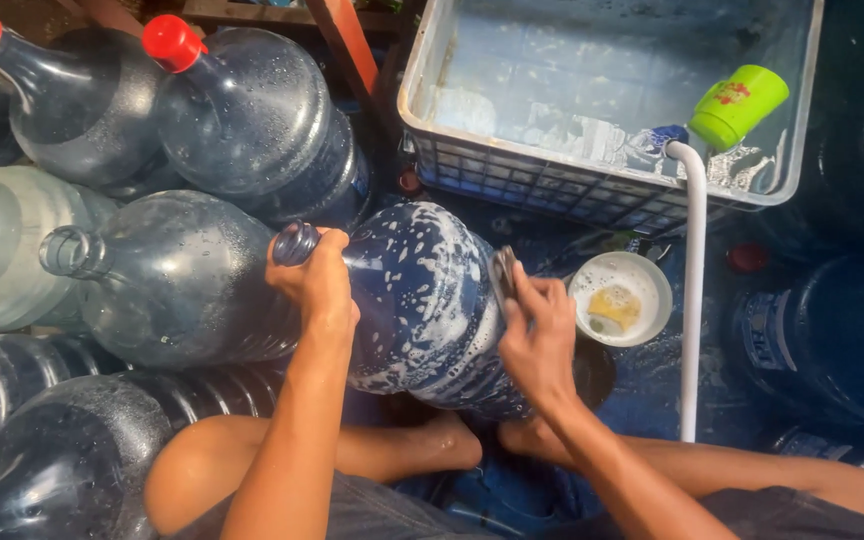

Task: Scrubbing the exterior of a large plastic water jug with a scrubber and soapy water to clean it.

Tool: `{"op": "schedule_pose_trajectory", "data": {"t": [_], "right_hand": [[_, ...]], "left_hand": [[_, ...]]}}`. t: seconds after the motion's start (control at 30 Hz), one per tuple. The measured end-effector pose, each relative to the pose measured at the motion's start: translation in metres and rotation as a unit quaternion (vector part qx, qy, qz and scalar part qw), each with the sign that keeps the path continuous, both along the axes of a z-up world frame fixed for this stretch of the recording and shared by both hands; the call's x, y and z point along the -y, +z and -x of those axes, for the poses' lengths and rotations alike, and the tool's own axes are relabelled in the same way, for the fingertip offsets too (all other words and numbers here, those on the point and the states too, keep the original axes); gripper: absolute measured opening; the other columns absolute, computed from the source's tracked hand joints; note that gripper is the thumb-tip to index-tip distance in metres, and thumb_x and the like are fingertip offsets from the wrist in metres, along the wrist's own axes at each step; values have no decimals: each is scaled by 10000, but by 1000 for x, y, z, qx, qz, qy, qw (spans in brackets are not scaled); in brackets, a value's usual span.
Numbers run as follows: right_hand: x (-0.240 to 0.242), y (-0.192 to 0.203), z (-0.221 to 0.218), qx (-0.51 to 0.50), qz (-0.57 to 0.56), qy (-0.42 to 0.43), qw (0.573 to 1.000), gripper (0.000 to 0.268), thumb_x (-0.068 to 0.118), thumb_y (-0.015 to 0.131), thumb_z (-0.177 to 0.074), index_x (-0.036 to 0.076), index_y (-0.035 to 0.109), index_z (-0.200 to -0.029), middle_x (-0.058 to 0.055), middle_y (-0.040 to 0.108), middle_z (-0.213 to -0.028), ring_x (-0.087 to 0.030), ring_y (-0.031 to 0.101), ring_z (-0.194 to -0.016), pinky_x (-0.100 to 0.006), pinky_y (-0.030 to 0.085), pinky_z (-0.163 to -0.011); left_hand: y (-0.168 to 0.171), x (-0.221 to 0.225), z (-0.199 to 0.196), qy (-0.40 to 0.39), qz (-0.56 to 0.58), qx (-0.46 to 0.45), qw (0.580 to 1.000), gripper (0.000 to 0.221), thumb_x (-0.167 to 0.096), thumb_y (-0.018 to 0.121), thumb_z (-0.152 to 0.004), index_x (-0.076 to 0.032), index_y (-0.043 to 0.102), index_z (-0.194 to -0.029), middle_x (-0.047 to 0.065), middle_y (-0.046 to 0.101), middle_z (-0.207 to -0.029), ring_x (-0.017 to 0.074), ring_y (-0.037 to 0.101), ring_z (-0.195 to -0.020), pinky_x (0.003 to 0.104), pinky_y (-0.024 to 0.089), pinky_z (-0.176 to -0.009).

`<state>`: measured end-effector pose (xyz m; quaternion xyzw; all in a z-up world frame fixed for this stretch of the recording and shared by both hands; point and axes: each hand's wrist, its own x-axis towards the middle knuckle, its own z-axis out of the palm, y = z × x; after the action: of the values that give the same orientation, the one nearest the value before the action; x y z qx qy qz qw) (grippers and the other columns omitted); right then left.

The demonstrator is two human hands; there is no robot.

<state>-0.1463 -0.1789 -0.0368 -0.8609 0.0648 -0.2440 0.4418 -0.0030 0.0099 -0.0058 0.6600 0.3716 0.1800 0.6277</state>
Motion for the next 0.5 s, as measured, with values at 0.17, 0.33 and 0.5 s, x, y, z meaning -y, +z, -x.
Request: {"op": "schedule_pose_trajectory", "data": {"t": [0.17,0.33,0.5], "right_hand": [[-9,7,13,100,77,60,990,431,43,613,-921,155,695,-1329,-85,626,-1215,-293,588,-987,-394,369,-890],[10,7,-20,116,18,78,990,523,-68,608,-910,141,654,-1387,-155,645,-1194,-377,594,-978,-444,449,-907],[2,-6,-9,140,24,131,981,482,-1,564,-945,238,692,-1343,-112,639,-1236,-312,584,-1034,-422,393,-937]], "left_hand": [[-9,-10,-5,2,-8,1,1000,655,-11,760,-626,-39,538,-1241,9,675,-773,121,619,-807,314,491,-893],[-4,-4,-4,0,11,32,999,614,9,766,-599,-39,587,-1185,26,670,-787,116,639,-812,270,501,-851],[-9,-9,-7,-19,8,28,999,618,15,770,-597,-47,574,-1180,31,675,-787,123,645,-802,280,521,-838]]}}
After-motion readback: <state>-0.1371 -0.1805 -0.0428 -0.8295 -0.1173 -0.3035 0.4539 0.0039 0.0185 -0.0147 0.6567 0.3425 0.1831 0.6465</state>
